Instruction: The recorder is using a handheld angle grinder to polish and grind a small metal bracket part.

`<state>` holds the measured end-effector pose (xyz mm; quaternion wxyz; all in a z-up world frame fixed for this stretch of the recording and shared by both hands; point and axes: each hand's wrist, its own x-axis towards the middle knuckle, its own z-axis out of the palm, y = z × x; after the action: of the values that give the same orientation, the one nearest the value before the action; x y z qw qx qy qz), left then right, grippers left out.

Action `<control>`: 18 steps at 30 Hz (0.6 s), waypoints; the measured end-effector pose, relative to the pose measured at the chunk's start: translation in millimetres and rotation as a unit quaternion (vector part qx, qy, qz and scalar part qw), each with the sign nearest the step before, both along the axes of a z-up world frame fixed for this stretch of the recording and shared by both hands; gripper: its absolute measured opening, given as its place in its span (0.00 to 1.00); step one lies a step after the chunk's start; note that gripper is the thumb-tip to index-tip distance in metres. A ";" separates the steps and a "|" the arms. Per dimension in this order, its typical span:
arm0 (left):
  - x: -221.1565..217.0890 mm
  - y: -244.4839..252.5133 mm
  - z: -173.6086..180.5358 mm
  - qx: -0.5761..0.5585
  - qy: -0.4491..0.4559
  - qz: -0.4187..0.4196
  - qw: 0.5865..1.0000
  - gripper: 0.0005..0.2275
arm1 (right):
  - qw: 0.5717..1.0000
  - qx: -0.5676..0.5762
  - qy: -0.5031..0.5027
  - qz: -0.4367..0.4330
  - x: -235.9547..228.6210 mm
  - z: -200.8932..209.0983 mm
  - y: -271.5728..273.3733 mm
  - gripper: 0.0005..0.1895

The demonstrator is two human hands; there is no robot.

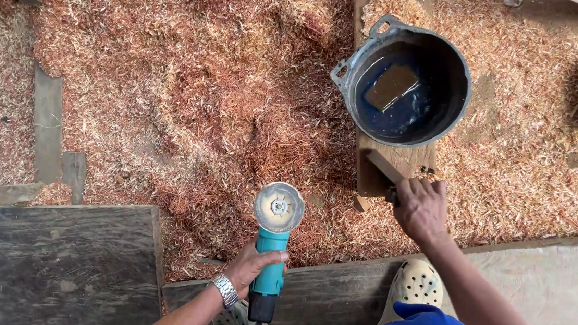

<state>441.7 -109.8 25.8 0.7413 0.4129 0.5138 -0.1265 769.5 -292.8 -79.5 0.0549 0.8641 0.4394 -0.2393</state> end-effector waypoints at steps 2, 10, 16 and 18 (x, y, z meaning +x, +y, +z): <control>-0.8 -0.1 -1.8 0.005 0.005 0.001 1.000 0.23 | 0.999 0.048 -0.010 -0.001 -7.5 -15.7 -2.1 0.11; -0.6 -4.3 -0.6 0.002 0.010 -0.013 1.000 0.23 | 0.965 0.252 0.018 -0.068 -20.6 -25.2 -19.1 0.14; 6.2 -2.5 5.8 -0.008 0.025 -0.014 1.000 0.27 | 0.930 0.140 0.205 -0.271 -4.7 26.6 -25.9 0.32; 3.1 -2.9 1.2 -0.008 0.019 -0.017 1.000 0.28 | 0.923 0.166 0.209 -0.278 -2.3 11.6 -37.6 0.33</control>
<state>444.8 -112.6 27.1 0.7326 0.4126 0.5199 -0.1509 767.2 -330.4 -67.9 -0.2511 0.8784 0.2164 -0.3442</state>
